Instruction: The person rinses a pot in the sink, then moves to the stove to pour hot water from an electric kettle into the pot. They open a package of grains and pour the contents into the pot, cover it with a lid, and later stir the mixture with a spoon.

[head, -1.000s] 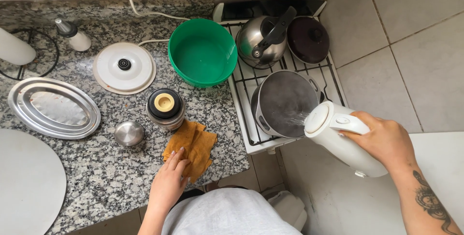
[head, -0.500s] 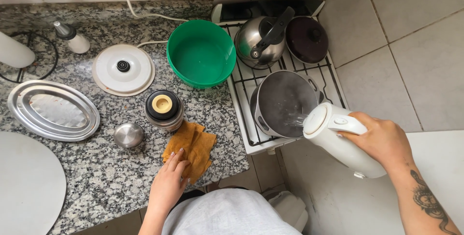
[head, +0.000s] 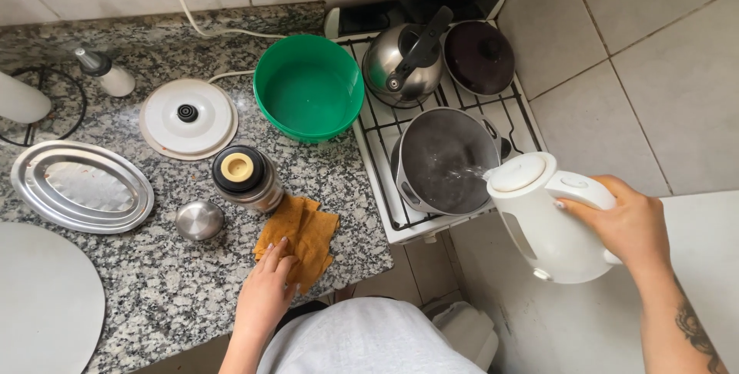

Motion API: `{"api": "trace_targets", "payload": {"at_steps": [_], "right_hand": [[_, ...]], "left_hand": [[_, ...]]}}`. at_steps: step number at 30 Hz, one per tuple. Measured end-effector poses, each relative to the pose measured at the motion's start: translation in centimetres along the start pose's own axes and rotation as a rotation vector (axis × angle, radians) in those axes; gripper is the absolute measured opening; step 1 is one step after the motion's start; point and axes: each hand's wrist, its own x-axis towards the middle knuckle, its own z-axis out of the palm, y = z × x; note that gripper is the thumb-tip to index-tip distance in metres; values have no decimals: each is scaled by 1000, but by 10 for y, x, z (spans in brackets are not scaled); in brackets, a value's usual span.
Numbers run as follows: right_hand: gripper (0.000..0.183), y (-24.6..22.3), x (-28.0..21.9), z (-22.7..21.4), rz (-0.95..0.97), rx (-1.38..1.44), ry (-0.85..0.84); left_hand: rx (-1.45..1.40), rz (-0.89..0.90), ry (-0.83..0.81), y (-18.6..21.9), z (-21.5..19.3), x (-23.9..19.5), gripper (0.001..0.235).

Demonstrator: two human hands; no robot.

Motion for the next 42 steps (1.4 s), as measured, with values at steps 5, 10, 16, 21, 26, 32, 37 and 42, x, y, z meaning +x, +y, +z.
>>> {"api": "trace_targets", "payload": {"at_steps": [5, 10, 16, 21, 26, 32, 37, 42], "right_hand": [[37, 47, 2, 15, 1, 186, 101], [33, 52, -5, 13, 53, 343, 110], [44, 21, -3, 5, -38, 189, 4], [52, -9, 5, -2, -110, -334, -155], [48, -35, 1, -10, -117, -421, -226], [50, -27, 2, -11, -106, -382, -161], [41, 9, -1, -10, -23, -96, -95], [26, 72, -3, 4, -25, 550, 172]], "left_hand": [[63, -33, -42, 7, -3, 4, 35], [106, -109, -89, 17, -1, 9, 27], [163, -121, -72, 17, 11, 9, 36], [159, -88, -20, 13, 21, 3, 43], [124, -102, -5, 14, 20, -1, 48], [114, -110, -7, 16, 17, -1, 47], [123, -122, -14, 18, 13, 4, 46], [129, -124, -11, 18, 11, 4, 38]]}}
